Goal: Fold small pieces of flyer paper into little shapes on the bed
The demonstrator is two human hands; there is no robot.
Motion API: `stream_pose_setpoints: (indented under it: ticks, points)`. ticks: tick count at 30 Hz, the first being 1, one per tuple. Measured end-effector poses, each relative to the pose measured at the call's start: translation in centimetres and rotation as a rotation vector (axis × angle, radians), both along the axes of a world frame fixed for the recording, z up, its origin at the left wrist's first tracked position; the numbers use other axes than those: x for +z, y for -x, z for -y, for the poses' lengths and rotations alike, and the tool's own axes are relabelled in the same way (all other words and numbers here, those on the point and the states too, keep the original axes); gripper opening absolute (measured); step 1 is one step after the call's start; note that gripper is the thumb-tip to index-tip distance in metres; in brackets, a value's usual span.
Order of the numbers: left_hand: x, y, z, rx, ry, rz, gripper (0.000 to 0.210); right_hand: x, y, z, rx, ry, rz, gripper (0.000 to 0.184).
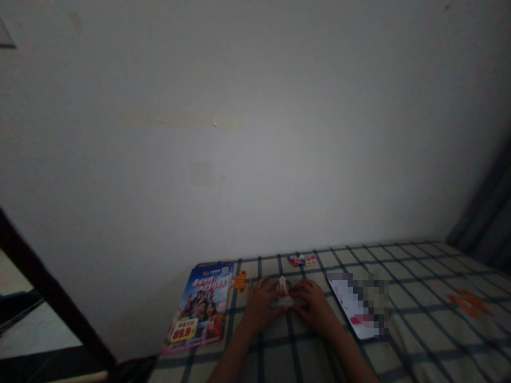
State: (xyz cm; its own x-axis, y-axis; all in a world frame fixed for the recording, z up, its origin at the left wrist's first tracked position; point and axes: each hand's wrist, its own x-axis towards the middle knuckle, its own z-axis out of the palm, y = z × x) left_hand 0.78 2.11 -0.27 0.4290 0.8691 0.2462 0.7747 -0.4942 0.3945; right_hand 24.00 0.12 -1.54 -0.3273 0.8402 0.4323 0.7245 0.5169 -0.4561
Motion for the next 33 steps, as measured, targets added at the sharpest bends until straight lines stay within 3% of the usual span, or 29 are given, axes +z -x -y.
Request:
stream_pose_setpoints:
  ticks: [8,27,33]
  points:
    - [0.5,-0.1,0.4,0.002,-0.028,0.022,0.039,0.5,0.0,0.2,0.007,0.036,-0.024,0.025]
    - [1.1,-0.3,0.6,0.007,-0.005,0.035,0.027,-0.8,-0.2,-0.2,-0.020,-0.122,0.029,0.014]
    - [1.4,-0.3,0.6,-0.002,0.017,0.038,0.027,-1.3,-0.4,-0.7,-0.013,-0.126,-0.010,0.020]
